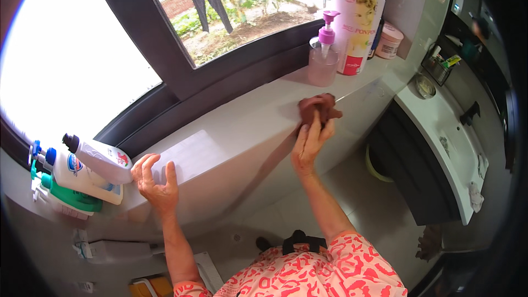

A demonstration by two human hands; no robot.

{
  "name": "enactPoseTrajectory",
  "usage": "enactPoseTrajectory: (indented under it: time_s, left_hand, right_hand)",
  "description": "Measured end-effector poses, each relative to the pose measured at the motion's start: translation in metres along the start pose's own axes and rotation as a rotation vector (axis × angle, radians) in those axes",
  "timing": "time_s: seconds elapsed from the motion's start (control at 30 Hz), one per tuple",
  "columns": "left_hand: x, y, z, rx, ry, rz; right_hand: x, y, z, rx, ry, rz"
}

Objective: The person cleans a bathroom window sill and adjacent wall using a brown cloth. They systematically move several bottles of liquid soap and lotion aside to wipe the sill, then return them to their original positions. The person also wipes the wall area above a toilet paper dispenser.

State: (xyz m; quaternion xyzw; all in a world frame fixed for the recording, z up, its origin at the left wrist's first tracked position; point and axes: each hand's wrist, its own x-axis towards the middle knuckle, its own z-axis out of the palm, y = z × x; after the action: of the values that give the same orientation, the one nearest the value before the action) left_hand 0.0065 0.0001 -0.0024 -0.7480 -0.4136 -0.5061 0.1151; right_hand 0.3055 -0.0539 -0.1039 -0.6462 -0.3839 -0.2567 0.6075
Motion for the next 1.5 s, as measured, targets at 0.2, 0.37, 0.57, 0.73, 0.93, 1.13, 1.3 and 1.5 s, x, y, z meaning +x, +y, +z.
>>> enactPoseTrajectory:
  time_s: [0.2,0.37,0.57,0.73,0.93,1.13,1.3,1.5]
  left_hand:
    - [0.000,-0.004,-0.002,-0.011,0.032,0.076]
    - [0.001,-0.003,-0.010,-0.063,0.019,0.135]
    - [0.000,-0.004,-0.010,-0.142,0.026,0.201]
    - [-0.005,-0.010,-0.012,-0.214,0.018,0.227]
    - [-0.004,-0.010,-0.011,-0.314,0.005,0.253]
    - [-0.003,-0.012,-0.013,-0.353,0.047,0.252]
    - [-0.002,-0.014,-0.012,-0.372,0.101,0.252]
    - [0.002,-0.009,-0.015,-0.243,0.033,0.196]
  right_hand:
    - [0.012,-0.063,-0.007,-0.010,-0.139,-0.441]
    - [0.067,-0.073,-0.004,-0.245,-0.462,-0.391]
    - [0.069,-0.096,0.051,-0.463,-0.698,-0.429]
    - [0.041,-0.148,0.081,-0.574,-0.886,-0.622]
    - [0.009,-0.191,0.089,-0.342,-0.800,-0.696]
    - [-0.004,-0.217,0.103,-0.011,-0.936,-0.780]
    - [-0.008,-0.229,0.137,0.448,-0.783,-0.915]
    - [0.013,-0.220,0.142,0.270,-0.565,-1.033]
